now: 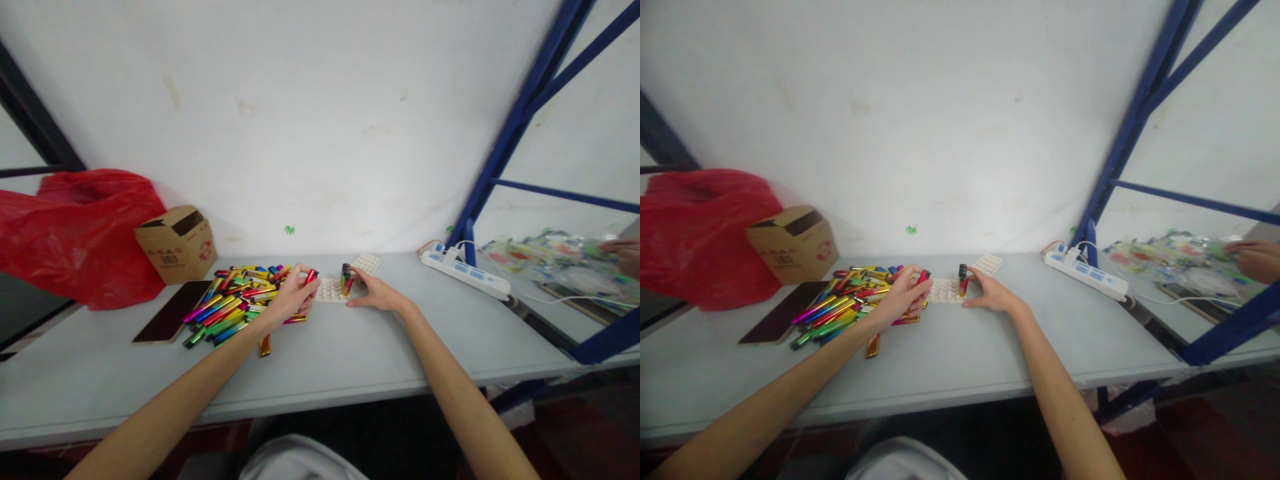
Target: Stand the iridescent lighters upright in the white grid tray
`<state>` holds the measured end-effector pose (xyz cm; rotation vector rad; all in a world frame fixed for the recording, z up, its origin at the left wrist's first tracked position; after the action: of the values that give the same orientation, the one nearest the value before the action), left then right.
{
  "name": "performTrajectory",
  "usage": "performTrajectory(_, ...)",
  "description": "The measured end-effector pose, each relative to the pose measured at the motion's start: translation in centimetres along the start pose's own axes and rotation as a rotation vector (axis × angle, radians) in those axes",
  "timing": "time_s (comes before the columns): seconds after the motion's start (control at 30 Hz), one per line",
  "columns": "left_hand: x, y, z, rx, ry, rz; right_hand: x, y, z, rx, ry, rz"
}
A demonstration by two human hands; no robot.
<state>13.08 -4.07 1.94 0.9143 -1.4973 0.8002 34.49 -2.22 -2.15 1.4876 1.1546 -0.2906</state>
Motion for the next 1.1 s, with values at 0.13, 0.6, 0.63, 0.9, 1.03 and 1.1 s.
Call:
performTrajectory(0.13,0.9,-0.4,-0.4,-0.044,-0.133,-0.136,0.0,0.1,0.0,0.015,0.004,0.007)
performTrajectory(0.6,1.5,-2.9,-2.8,-0.119,-0.36,-0.535,-1.3,-0.1,0.1,0.075,0.061,0.071)
performTrajectory(0.63,1.5,-3.1,-2.8,-0.12,-0.379,-0.57,-1.3,-0.1,0.1,0.081,0.06,0.08)
performTrajectory(0.9,2.5,-4.4,-3.1,-0.243,-0.464,-0.705,-1.2,0.0,0.0,0.096,0.052,0.107)
performTrajectory(1.03,2.3,-4.6,-3.0,-0.21,-0.408,-0.627,-1.8,-0.3,0.0,0.066,0.084,0.087)
performTrajectory(1.1,2.1,-4.3,-2.9,-0.179,-0.378,-0.596,-2.1,-0.3,0.0,0.076,0.09,0.087)
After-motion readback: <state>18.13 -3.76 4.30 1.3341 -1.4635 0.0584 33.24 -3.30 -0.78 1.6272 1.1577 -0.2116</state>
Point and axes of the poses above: each hand's wrist, its own z-axis away from the middle knuckle, its own y-axis out of the back of the hand, x = y × z, the point moved 7 cm from there along -z, towards the middle knuckle, and after that the axes turned 1 degree about -z, right-handed, at the moved point
